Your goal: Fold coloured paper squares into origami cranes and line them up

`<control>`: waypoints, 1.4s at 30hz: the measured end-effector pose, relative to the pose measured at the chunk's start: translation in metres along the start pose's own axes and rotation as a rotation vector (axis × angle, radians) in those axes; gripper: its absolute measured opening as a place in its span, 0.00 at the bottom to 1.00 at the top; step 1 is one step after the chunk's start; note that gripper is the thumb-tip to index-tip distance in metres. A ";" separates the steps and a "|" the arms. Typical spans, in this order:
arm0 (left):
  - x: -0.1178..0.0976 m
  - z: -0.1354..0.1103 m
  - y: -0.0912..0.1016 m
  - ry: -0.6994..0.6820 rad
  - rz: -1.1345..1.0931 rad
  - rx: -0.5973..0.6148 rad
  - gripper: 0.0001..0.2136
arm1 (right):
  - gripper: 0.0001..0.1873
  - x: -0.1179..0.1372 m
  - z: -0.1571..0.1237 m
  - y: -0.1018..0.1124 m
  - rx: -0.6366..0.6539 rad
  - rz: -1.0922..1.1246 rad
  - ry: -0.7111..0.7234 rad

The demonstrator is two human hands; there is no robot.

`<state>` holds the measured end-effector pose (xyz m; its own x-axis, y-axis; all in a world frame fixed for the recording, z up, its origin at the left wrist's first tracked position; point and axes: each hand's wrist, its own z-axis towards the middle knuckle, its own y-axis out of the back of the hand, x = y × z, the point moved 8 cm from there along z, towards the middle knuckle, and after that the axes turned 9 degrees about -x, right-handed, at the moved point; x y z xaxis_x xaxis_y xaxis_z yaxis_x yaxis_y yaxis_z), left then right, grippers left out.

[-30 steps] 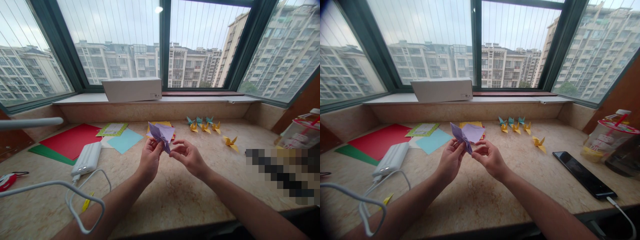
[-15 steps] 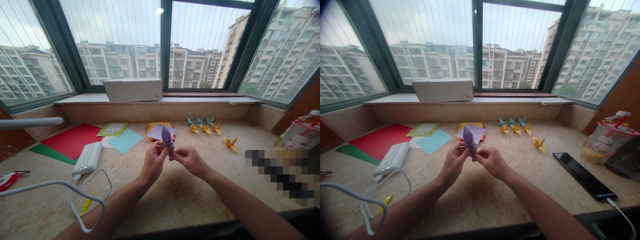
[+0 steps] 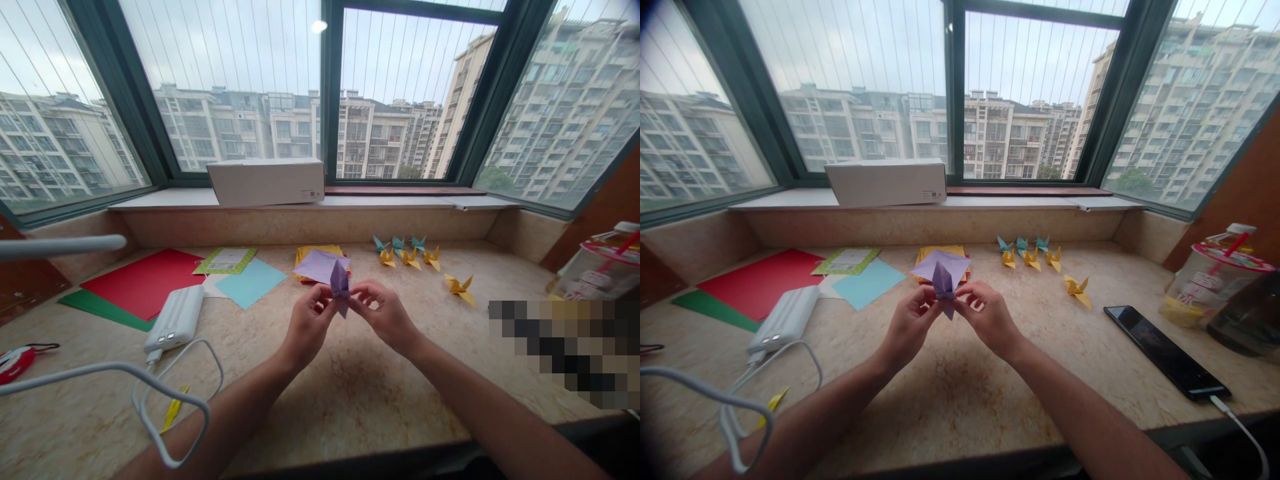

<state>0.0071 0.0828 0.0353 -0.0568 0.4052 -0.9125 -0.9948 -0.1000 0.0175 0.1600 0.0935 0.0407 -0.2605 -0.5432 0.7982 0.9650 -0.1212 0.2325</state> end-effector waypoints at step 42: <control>-0.014 -0.009 -0.004 -0.067 0.199 0.102 0.12 | 0.04 0.005 -0.006 -0.003 0.004 0.420 -0.024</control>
<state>0.0127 0.0693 0.0440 -0.2552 0.4461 -0.8578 -0.9665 -0.0929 0.2392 0.1563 0.0865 0.0411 0.1552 -0.5249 0.8369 0.9874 0.1098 -0.1142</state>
